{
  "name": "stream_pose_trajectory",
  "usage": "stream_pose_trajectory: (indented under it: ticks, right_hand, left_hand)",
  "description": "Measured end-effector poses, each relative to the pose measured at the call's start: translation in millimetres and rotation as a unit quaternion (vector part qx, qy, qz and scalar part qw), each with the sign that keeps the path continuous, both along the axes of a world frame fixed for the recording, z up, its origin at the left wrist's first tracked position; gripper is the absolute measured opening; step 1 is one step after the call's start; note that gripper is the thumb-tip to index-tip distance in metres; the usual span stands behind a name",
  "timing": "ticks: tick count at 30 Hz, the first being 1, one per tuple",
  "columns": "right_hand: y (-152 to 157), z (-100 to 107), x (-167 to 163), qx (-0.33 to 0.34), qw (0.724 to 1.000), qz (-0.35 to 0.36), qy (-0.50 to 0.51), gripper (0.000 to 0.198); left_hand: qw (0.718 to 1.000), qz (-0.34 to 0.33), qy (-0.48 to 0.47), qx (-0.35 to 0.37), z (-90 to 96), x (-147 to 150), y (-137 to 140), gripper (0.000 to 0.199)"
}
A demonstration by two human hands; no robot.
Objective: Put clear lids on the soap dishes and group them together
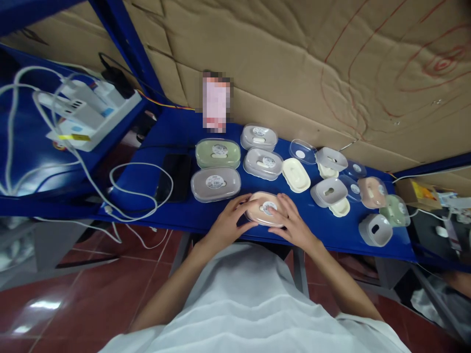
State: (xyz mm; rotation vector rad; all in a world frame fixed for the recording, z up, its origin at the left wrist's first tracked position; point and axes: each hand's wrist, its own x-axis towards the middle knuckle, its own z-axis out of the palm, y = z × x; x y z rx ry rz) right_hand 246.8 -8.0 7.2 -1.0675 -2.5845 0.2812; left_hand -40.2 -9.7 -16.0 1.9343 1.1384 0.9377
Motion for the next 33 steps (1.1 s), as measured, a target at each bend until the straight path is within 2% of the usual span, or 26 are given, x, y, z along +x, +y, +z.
stream_pose_trajectory:
  ticks: [9,12,15,17,20,22,24,26,29,31,33]
  right_hand:
    - [12,-3,4,-0.048,0.996,0.004,0.072,0.089]
    - [12,7,8,-0.031,0.998,0.013,0.055,0.082]
    - [23,32,18,0.029,0.998,0.032,0.04,0.079]
    - [46,52,24,0.075,0.996,0.01,0.047,0.079]
    - [111,73,22,0.11,0.99,-0.044,0.078,0.077]
    - [164,73,13,0.09,0.992,-0.039,0.085,0.076]
    - [212,65,3,0.054,0.995,-0.025,0.077,0.079]
    - [246,54,-8,0.031,0.996,-0.012,0.079,0.085]
    - [261,49,-17,0.014,0.998,-0.008,0.06,0.084]
    - [248,55,-14,0.025,0.999,-0.026,0.025,0.082]
    - [219,64,-5,0.053,0.996,-0.07,-0.003,0.077]
  left_hand:
    - [1.0,0.007,0.02,0.012,-0.4,2,1,0.057]
    - [1.0,0.004,0.019,0.016,1.2,2,-2,0.062]
    - [1.0,0.001,-0.005,0.003,2.9,1,-5,0.074]
    - [0.999,0.012,-0.03,-0.015,3.5,1,-6,0.076]
    - [0.999,0.021,-0.035,-0.022,4.0,2,-6,0.07]
    - [1.0,0.014,-0.011,-0.01,4.7,2,-5,0.066]
    - [1.0,0.01,0.014,0.008,5.8,3,-5,0.061]
    - [0.999,0.015,0.028,0.021,7.1,3,-5,0.056]
    - [0.998,0.031,0.041,0.033,8.0,5,-6,0.049]
    - [0.997,0.035,0.055,0.042,7.3,5,-6,0.044]
    - [0.995,0.03,0.072,0.055,5.9,4,-6,0.04]
